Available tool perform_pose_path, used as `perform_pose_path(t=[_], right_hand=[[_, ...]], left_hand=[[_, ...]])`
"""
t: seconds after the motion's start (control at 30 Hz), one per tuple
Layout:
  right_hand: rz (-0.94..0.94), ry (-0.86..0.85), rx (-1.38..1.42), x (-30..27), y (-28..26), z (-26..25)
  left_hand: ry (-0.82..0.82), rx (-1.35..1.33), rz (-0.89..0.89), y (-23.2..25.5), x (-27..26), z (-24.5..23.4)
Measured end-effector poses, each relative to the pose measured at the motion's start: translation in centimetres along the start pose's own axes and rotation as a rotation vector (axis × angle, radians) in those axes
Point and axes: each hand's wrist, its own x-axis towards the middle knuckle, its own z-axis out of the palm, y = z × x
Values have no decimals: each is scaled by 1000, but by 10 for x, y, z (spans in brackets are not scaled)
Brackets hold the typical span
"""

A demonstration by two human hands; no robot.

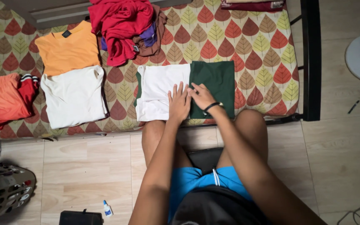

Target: Folding a sequence of t-shirts and shirts on a bed surface.

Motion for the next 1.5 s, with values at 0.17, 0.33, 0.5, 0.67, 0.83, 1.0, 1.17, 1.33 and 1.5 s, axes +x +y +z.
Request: perform_pose_path(t=[0.17, 0.33, 0.5, 0.67, 0.83, 1.0, 1.17, 1.33, 1.5], right_hand=[[-144, 2, 107, -39, 7, -49], [-405, 260, -476, -80, -2, -60], [-490, 37, -550, -104, 19, -13], [-538, 39, -579, -113, 10, -17], [-432, -19, -264, -82, 16, -50], [-324, 255, -212, -22, 10, -94], [-339, 190, -429, 15, 23, -91], [-177, 183, -591, 19, 30, -85], [-86, 215, -536, 25, 49, -88]], left_hand=[[108, -178, -31, 24, 12, -13], [214, -262, 44, 36, 58, -1], [201, -118, 68, 29, 66, 14], [166, -93, -10, 43, 83, -6], [159, -161, -127, 52, 124, -30], [175, -212, -127, 7, 149, 3], [200, -408, -126, -24, 157, 24], [229, -533, -114, -51, 168, 48], [274, -502, -98, -51, 163, 52]])
